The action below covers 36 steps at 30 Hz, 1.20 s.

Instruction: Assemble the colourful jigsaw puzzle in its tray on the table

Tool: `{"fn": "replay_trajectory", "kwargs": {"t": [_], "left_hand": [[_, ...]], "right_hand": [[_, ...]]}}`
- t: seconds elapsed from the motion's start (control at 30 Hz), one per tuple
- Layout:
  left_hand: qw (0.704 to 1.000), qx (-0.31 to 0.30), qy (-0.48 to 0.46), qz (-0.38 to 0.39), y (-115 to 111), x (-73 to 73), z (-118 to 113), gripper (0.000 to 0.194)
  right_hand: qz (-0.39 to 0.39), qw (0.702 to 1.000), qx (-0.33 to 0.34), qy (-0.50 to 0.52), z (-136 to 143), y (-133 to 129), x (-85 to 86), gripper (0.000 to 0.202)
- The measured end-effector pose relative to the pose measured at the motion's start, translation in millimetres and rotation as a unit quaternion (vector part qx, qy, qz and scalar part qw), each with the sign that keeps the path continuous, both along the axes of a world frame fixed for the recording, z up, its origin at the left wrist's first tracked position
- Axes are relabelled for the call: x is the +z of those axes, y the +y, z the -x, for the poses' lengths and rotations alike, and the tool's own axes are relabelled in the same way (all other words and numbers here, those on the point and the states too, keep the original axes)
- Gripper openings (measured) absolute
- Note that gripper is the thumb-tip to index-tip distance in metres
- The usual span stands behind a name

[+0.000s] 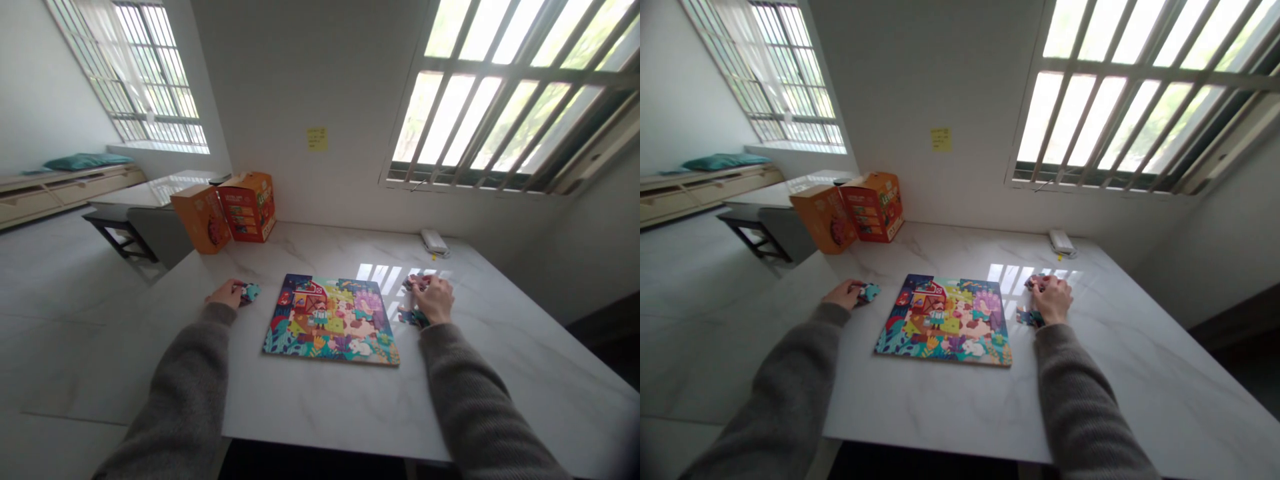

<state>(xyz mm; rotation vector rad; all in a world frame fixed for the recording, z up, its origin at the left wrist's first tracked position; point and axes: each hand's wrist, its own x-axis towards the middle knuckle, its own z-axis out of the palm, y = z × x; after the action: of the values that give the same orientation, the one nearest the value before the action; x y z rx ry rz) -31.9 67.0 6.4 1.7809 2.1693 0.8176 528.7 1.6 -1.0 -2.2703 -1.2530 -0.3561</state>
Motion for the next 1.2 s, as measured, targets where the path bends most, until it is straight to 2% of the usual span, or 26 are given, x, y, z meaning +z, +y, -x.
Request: {"fn": "replay_trajectory", "kwargs": {"t": [0.1, 0.23, 0.33, 0.47, 0.63, 0.73, 0.8, 0.87, 0.93, 1.0, 1.03, 1.1, 1.2], "left_hand": [[0.998, -0.016, -0.05, -0.031, -2, 2.8, 2, 0.011], [0.997, 0.013, -0.075, -0.02, -3, 4.4, 7, 0.009], [0.996, 0.031, -0.079, -0.01, -1, 5.4, 11, 0.011], [0.997, 0.047, -0.055, -0.01, -2, 7.3, 19, 0.015], [0.99, 0.109, -0.022, -0.083, -13, 12.6, 25, 0.025], [0.978, 0.115, -0.037, -0.168, -19, 16.6, 17, 0.024], [0.966, 0.09, -0.077, -0.228, -22, 17.7, 3, 0.022], [0.958, 0.026, -0.168, -0.233, -27, 16.9, -18, 0.019], [0.934, -0.092, -0.29, -0.186, -36, 14.5, -44, 0.02], [0.904, -0.221, -0.345, -0.123, -47, 11.2, -70, 0.025], [0.891, -0.261, -0.358, -0.096, -53, 9.4, -81, 0.025], [0.872, -0.313, -0.374, -0.047, -63, 6.4, -98, 0.027], [0.855, -0.328, -0.401, -0.01, -69, 3.7, -107, 0.032]], "right_hand": [[-0.033, 0.999, 0.038, -0.016, 10, -3, 4.0, 0.038], [-0.078, 0.985, 0.153, -0.025, 34, -8, 9.0, 0.033], [-0.102, 0.97, 0.222, -0.017, 54, -10, 12.5, 0.03], [-0.095, 0.949, 0.3, -0.01, 74, -13, 16.2, 0.028], [-0.073, 0.942, 0.328, 0.012, 91, -20, 15.8, 0.032], [-0.057, 0.93, 0.361, 0.034, 104, -24, 14.8, 0.035], [-0.054, 0.921, 0.384, 0.047, 115, -28, 14.9, 0.035], [-0.051, 0.907, 0.414, 0.061, 130, -34, 15.9, 0.033], [-0.044, 0.887, 0.455, 0.071, 145, -40, 17.2, 0.034], [-0.036, 0.866, 0.494, 0.071, 160, -47, 18.2, 0.038], [-0.032, 0.857, 0.509, 0.068, 167, -50, 18.5, 0.042], [-0.021, 0.847, 0.527, 0.062, 177, -55, 18.8, 0.049], [-0.005, 0.845, 0.533, 0.052, 184, -59, 20.5, 0.056]]}}
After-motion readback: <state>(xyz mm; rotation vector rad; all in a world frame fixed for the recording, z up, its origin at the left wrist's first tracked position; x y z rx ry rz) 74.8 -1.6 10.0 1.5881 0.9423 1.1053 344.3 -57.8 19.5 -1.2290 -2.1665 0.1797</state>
